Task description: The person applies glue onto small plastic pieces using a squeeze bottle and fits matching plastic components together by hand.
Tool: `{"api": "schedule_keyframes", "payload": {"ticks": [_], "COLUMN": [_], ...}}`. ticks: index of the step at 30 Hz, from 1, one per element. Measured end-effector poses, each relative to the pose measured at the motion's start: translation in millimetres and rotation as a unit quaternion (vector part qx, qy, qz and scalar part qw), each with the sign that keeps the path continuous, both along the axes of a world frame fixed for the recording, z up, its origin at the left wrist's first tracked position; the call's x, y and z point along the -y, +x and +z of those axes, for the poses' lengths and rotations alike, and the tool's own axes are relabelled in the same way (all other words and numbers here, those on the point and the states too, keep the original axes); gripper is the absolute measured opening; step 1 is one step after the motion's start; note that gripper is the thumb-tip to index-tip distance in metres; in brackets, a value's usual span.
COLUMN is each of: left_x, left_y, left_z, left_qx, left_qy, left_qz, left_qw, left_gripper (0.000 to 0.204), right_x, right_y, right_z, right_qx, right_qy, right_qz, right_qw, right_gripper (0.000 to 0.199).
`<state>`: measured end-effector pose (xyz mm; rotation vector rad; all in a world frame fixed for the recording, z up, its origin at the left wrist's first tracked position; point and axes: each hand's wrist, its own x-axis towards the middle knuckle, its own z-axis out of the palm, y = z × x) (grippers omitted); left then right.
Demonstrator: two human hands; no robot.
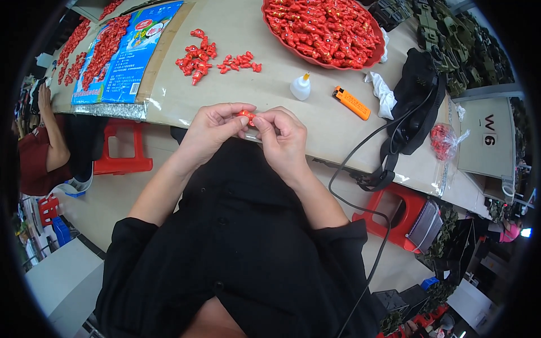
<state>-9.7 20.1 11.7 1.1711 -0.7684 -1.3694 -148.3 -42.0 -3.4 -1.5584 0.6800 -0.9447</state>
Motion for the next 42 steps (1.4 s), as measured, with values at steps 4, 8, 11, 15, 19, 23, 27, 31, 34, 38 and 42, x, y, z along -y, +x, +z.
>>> {"api": "schedule_keyframes", "payload": {"ticks": [4, 8, 11, 15, 19, 23, 27, 31, 34, 38, 42], "left_x": [-0.8, -2.2, -3.8, -3.1, -3.5, -2.5, -1.7, 0.3, 1.0, 2.8, 9.6], "left_y": [-1.0, 1.6, 5.7, 6.4, 9.3, 8.7, 8.8, 7.9, 8.4, 8.3, 13.1], "left_z": [-1.2, -6.2, -9.7, -6.8, -7.5, -4.9, -3.6, -1.1, -2.1, -3.2, -2.2], "left_qx": [-0.006, -0.015, -0.052, -0.072, -0.079, -0.089, -0.082, -0.075, -0.075, -0.083, -0.140], "left_qy": [-0.005, -0.028, -0.047, -0.045, -0.034, -0.032, -0.034, -0.028, -0.026, -0.041, -0.074], "left_qz": [0.001, -0.001, -0.003, -0.006, -0.022, -0.033, -0.050, -0.052, -0.051, -0.021, 0.018], "left_qw": [1.000, 0.999, 0.998, 0.996, 0.996, 0.995, 0.995, 0.995, 0.996, 0.995, 0.987], "left_gripper": [0.025, 0.025, 0.025, 0.023, 0.023, 0.023, 0.023, 0.023, 0.023, 0.022, 0.023], "right_x": [1.1, 4.0, 4.9, 5.4, 6.9, 9.1, 9.3, 10.1, 10.0, 11.3, 8.7], "right_y": [-0.2, -2.8, -4.7, -3.5, -4.7, -6.1, -4.6, -5.0, -4.0, -0.1, 13.4], "right_z": [-1.6, -1.6, -1.6, 2.3, 3.2, 4.7, 5.3, 6.2, 7.6, 9.1, 10.3], "right_qx": [0.014, 0.058, 0.043, 0.047, 0.044, 0.058, 0.068, 0.075, 0.081, 0.078, 0.122], "right_qy": [0.029, 0.142, 0.142, 0.170, 0.176, 0.207, 0.212, 0.212, 0.216, 0.226, 0.229], "right_qz": [0.010, 0.048, 0.060, 0.060, 0.078, 0.094, 0.094, 0.091, 0.090, 0.080, 0.093], "right_qw": [0.999, 0.987, 0.987, 0.982, 0.980, 0.972, 0.970, 0.970, 0.969, 0.968, 0.961], "right_gripper": [0.007, 0.008, 0.009, 0.010, 0.011, 0.013, 0.013, 0.013, 0.013, 0.013, 0.014]}}
